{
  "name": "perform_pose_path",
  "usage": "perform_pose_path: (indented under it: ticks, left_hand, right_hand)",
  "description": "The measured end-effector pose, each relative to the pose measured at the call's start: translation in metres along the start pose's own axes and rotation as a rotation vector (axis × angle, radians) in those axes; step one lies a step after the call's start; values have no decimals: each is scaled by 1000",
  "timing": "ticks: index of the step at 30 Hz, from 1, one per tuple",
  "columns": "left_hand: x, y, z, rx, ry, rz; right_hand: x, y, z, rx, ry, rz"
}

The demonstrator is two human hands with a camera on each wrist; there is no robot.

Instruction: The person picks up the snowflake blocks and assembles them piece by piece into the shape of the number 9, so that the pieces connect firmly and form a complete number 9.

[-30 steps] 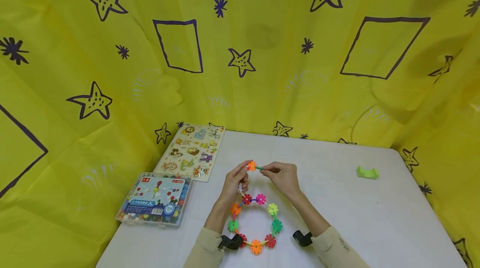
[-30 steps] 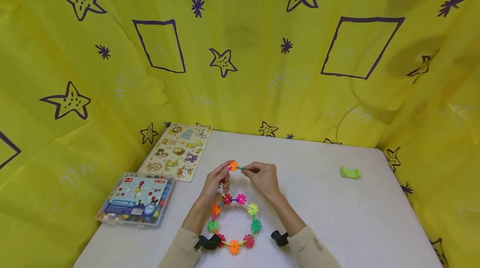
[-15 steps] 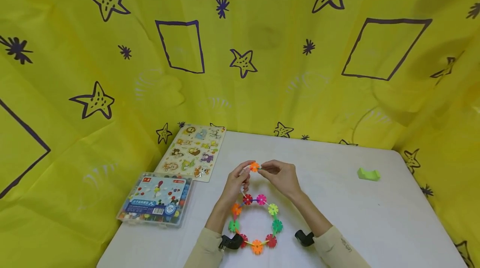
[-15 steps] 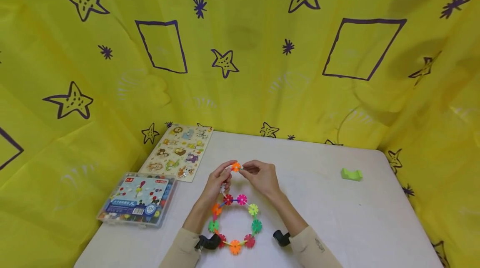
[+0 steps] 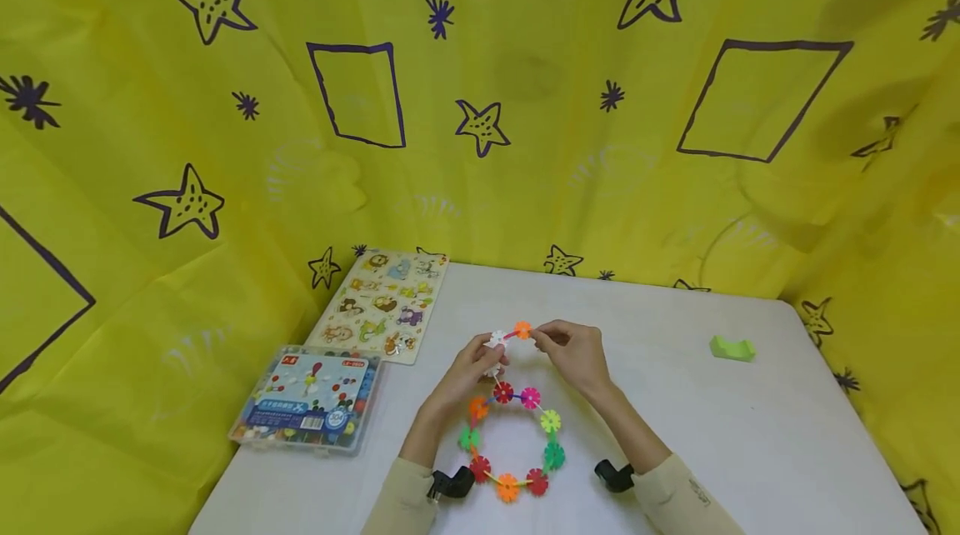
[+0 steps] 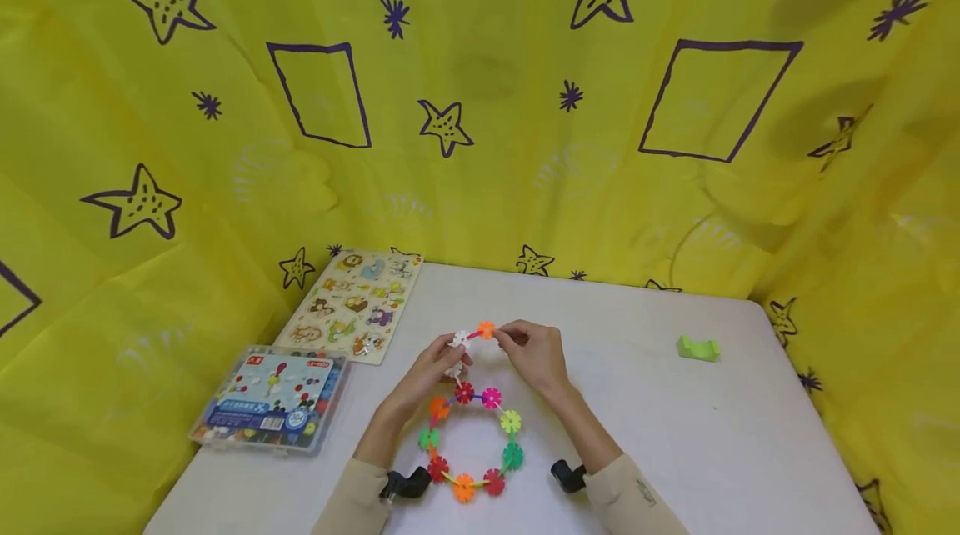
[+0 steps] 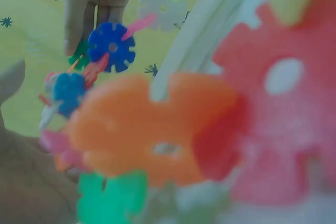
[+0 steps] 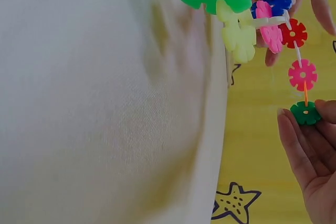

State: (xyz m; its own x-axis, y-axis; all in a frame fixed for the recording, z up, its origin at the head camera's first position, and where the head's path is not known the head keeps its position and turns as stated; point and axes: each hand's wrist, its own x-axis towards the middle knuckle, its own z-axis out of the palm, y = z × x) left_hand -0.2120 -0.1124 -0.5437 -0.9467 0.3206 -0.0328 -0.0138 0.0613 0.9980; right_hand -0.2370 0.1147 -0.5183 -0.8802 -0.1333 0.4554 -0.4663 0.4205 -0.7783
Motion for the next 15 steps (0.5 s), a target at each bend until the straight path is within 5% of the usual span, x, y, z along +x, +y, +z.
perform_pose_path:
  ticks: [8,15]
  left_hand:
    - [-23,-3,-19,158,-118,-149]
    - [-43,-3,-26,134,-225,-204]
  right_hand:
    - [-4,4,-15,-35,43,102]
    - [-9,4,-26,-14,96,146]
